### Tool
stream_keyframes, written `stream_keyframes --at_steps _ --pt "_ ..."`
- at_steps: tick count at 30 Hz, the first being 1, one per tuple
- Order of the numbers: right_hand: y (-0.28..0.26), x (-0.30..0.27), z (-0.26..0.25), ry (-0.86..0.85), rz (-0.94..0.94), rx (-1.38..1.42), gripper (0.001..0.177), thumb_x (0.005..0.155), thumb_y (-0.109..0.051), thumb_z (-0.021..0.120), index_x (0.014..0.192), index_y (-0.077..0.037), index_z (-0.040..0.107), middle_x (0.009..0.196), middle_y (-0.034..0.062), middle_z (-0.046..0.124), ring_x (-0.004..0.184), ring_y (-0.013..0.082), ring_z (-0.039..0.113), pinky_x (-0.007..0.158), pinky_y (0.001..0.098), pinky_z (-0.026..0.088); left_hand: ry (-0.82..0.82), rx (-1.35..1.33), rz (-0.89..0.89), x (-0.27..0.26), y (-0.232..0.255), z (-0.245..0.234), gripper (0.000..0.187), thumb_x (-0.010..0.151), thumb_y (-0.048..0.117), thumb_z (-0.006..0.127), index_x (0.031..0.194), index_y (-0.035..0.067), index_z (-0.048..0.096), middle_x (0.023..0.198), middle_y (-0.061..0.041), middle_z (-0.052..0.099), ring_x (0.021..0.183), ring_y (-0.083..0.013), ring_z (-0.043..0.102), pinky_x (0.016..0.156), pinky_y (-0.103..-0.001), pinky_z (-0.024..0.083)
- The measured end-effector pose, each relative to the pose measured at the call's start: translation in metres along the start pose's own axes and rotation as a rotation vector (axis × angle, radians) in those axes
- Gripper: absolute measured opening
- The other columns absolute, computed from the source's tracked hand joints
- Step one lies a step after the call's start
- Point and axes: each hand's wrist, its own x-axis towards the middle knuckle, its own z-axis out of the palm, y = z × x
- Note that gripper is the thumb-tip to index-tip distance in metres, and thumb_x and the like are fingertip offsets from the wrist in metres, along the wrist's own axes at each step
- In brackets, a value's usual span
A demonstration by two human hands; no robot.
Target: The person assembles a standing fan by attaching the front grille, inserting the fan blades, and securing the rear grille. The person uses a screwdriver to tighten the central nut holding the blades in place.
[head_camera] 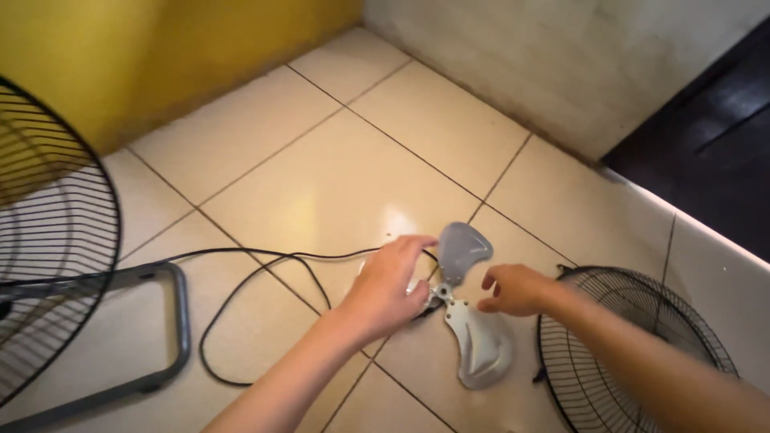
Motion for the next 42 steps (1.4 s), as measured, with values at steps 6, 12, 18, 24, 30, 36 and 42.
stream_keyframes --at_steps 6,12,18,24,30,36,42 --pt "0.015 -0.002 0.045 -0.031 0.105 0.470 0.046 0.081 -0.036 0.082 0.111 -0.002 0.074 0.103 0.0132 0.078 0.093 0.0233 0.073 0.083 0.0362 0.058 -0.174 0.035 -0.120 0.001 -0.010 0.048 0.057 0.079 0.011 0.067 0.134 0.006 0.054 0.133 -0.017 0.060 0.125 -0.0363 0.056 0.103 -0.045 0.046" --pt "0.017 -0.007 0.058 -0.050 0.090 0.737 0.030 0.086 -0.021 0.077 0.109 -0.003 0.076 0.101 0.0084 0.080 0.091 0.0163 0.072 0.084 0.0319 0.056 -0.204 0.054 -0.176 0.000 -0.024 0.068 0.056 0.080 0.009 0.067 0.134 0.006 0.053 0.136 -0.016 0.058 0.126 -0.0355 0.054 0.103 -0.045 0.045" --pt "0.024 -0.001 0.042 0.044 0.030 0.697 0.021 0.085 -0.014 0.077 0.102 -0.003 0.078 0.097 0.0071 0.080 0.088 0.0162 0.072 0.083 0.0325 0.057 -0.220 0.081 -0.273 -0.002 -0.027 0.060 0.054 0.083 0.012 0.063 0.136 0.011 0.053 0.137 -0.012 0.058 0.130 -0.0333 0.052 0.108 -0.051 0.039" --pt "-0.007 -0.014 -0.024 0.135 -0.092 0.556 0.016 0.082 -0.010 0.079 0.096 -0.005 0.077 0.091 0.0060 0.080 0.083 0.0155 0.073 0.076 0.0344 0.059 -0.201 0.226 -0.391 0.014 -0.006 0.029 0.047 0.093 0.031 0.063 0.135 0.013 0.052 0.138 -0.010 0.058 0.136 -0.0280 0.048 0.116 -0.071 0.013" --pt "-0.079 -0.025 -0.115 0.250 -0.280 0.391 0.016 0.078 -0.009 0.082 0.094 -0.007 0.078 0.083 0.0052 0.079 0.079 0.0145 0.072 0.073 0.0340 0.057 0.156 0.035 -0.497 0.029 0.016 -0.046 0.045 0.086 0.040 0.068 0.121 0.011 0.069 0.111 -0.005 0.078 0.106 -0.0241 0.073 0.106 -0.043 0.047" --pt "-0.178 -0.072 -0.214 0.346 -0.455 0.106 0.014 0.078 -0.016 0.083 0.092 -0.011 0.080 0.080 0.0069 0.080 0.074 0.0183 0.072 0.072 0.0356 0.057 0.330 -0.251 -0.463 0.021 0.039 -0.147 0.036 0.082 0.032 0.077 0.107 0.006 0.078 0.095 -0.009 0.083 0.087 -0.0184 0.080 0.080 -0.033 0.060" --pt "-0.285 -0.149 -0.277 0.474 -0.686 -0.127 0.018 0.078 -0.020 0.083 0.095 -0.014 0.081 0.085 0.0052 0.081 0.079 0.0185 0.074 0.076 0.0367 0.057 0.523 -0.106 -0.472 -0.010 0.085 -0.218 0.031 0.085 0.029 0.075 0.100 0.003 0.078 0.090 -0.011 0.081 0.079 -0.0176 0.079 0.067 -0.034 0.062"
